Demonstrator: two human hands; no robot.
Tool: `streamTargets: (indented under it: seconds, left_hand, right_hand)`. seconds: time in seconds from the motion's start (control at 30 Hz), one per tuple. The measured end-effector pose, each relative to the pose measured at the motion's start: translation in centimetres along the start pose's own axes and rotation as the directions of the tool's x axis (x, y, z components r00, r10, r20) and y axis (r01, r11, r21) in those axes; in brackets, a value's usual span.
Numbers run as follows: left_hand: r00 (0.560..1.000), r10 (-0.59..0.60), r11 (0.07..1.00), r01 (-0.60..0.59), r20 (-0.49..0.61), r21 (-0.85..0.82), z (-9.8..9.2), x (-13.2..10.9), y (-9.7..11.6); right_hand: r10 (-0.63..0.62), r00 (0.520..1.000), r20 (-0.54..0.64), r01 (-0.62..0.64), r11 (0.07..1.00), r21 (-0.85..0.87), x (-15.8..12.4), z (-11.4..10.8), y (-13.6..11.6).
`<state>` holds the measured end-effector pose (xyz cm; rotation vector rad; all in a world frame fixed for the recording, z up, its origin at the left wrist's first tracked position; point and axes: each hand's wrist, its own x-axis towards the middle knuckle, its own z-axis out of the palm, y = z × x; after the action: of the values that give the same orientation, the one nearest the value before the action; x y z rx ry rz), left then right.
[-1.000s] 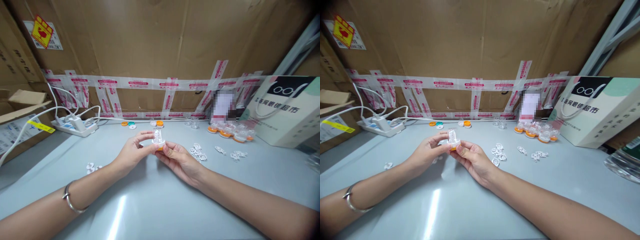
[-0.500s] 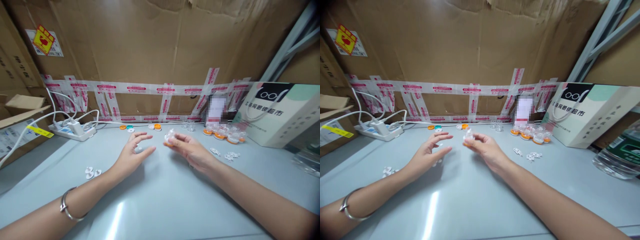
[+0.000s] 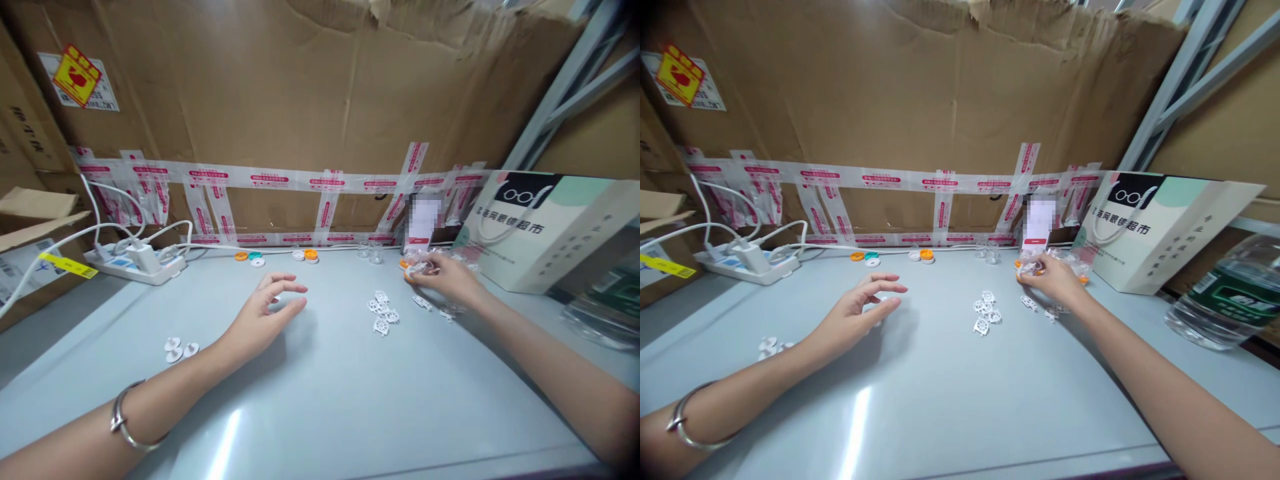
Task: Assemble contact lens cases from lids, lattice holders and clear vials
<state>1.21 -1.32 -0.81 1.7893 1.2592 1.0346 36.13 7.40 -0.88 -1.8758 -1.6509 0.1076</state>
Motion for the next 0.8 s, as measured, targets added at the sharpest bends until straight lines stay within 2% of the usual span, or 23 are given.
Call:
streamTargets:
  seconds: [0.17, 0.4, 0.67, 0.73, 0.8]
  left_hand:
    - [0.999, 0.038, 0.999, -0.038, 0.000, 0.016, -0.1, -0.1, 0.0]
    - [0.998, 0.042, 0.998, -0.044, 0.035, 0.042, -0.1, 0.0, 0.0]
    - [0.999, 0.042, 0.998, -0.043, 0.034, 0.036, -0.1, 0.0, -0.1]
    - [0.999, 0.045, 0.998, -0.046, 0.022, 0.051, -0.3, 0.1, -0.1]
    - [0.997, 0.076, 0.995, -0.075, -0.015, 0.063, -0.7, 0.2, 0.0]
  right_hand:
    - [0.016, 0.999, 0.034, -0.012, 0.992, -0.125, 0.3, 0.7, 0.3]
    - [-0.004, 1.000, 0.003, 0.004, 0.990, -0.143, 0.2, 0.7, 1.1]
    - [-0.003, 0.997, -0.073, 0.002, 1.000, -0.014, -0.4, -0.6, 0.5]
    - [-0.024, 0.992, -0.124, 0.032, 0.998, 0.062, -0.9, -1.3, -0.1]
    - [-0.063, 0.971, -0.230, 0.104, 0.980, 0.169, -1.6, -1.8, -0.9]
